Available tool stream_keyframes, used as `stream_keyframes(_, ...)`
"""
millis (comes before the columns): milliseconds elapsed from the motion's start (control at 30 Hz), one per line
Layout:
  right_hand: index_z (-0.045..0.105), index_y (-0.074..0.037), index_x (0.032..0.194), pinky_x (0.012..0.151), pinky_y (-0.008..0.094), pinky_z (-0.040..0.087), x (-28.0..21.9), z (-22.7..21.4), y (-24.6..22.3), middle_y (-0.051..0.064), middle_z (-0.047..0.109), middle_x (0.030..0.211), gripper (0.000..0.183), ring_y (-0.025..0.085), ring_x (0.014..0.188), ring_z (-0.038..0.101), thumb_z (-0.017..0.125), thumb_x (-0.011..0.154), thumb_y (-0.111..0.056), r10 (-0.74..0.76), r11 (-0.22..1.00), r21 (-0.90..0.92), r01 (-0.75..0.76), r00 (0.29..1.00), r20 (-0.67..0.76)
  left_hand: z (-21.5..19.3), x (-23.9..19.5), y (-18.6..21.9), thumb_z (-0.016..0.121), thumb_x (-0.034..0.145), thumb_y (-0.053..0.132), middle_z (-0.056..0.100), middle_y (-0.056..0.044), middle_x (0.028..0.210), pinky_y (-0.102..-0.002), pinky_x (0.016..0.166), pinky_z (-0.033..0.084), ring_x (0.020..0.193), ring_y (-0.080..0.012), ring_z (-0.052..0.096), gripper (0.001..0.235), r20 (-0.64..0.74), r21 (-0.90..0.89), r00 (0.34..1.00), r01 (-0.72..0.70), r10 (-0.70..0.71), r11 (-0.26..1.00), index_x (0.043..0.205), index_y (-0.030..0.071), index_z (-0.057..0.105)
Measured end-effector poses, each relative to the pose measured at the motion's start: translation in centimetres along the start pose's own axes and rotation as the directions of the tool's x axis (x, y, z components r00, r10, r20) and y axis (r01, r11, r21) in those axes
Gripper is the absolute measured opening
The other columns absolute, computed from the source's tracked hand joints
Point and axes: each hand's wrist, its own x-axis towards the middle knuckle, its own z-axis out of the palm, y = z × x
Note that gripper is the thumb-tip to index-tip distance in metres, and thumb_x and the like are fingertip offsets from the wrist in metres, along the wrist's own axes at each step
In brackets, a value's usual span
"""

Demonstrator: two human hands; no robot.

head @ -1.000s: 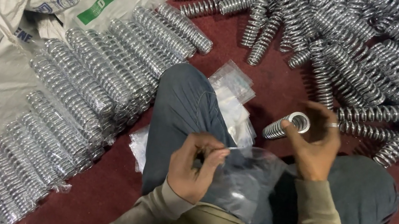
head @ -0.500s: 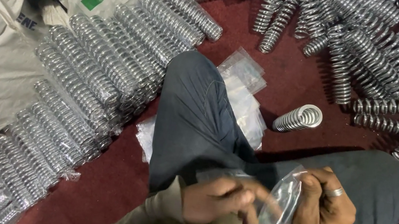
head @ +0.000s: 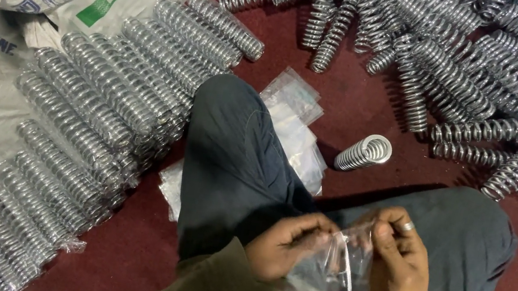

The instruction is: The person packages metal springs by picking them up from a pile on the floor and placing them one at a time into plastic bags.

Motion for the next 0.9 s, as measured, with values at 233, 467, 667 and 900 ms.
stream_keyframes(233,0.067,-0.002,0.091,0.074,0.033,0.051,2.5,0.1,-0.5,0.007,0.063,0.083,0.010,0.019,0.077,0.061,0.067,0.096,-0.011,0.126,0.978,-0.174,-0.112,0.989,0.075,-1.8,5.1,0.9,0.051,0.108,0.030,0.063,-0.007,0.084,-0.033,0.090,0.052,0.089,-0.0172,0.063,0.028,-0.165,-0.082,0.986,-0.012,-0.002,0.997,0.092,0.008,0.059)
stream_keyframes(467,0.071,0.000,0.096,0.051,0.036,0.055,12.6,-2.0,-1.3,0.015,0.061,0.078,0.009,0.023,0.068,0.061,0.064,0.093,-0.005,-0.013,0.865,-0.501,-0.011,0.999,-0.045,-3.4,16.0,-3.9,0.072,0.100,0.032,0.066,-0.016,0.101,-0.025,0.055,0.060,0.073,-0.0242,0.075,0.031,-0.324,0.050,0.943,0.103,-0.081,0.993,0.115,0.005,0.072)
stream_keyframes(667,0.076,-0.006,0.105,0.074,0.048,0.052,17.0,-7.6,10.0,0.021,0.070,0.090,0.032,0.031,0.086,0.067,0.069,0.098,-0.037,0.215,0.793,-0.555,-0.250,0.968,-0.129,-7.9,19.8,-13.0,0.071,0.093,0.035,0.073,-0.012,0.082,-0.034,0.043,0.059,0.060,-0.0251,0.071,0.024,-0.540,0.332,0.807,0.464,-0.237,0.821,0.104,0.015,0.076)
stream_keyframes(900,0.070,0.009,0.111,0.076,0.052,0.053,16.7,-6.3,11.0,0.032,0.067,0.095,0.041,0.038,0.089,0.065,0.064,0.097,-0.029,0.219,0.876,-0.400,-0.269,0.961,-0.168,-6.4,18.9,-10.6,0.064,0.100,0.040,0.073,-0.015,0.107,-0.037,0.074,0.058,0.090,-0.0221,0.067,0.042,-0.506,0.089,0.778,0.475,-0.371,0.875,0.118,0.002,0.070)
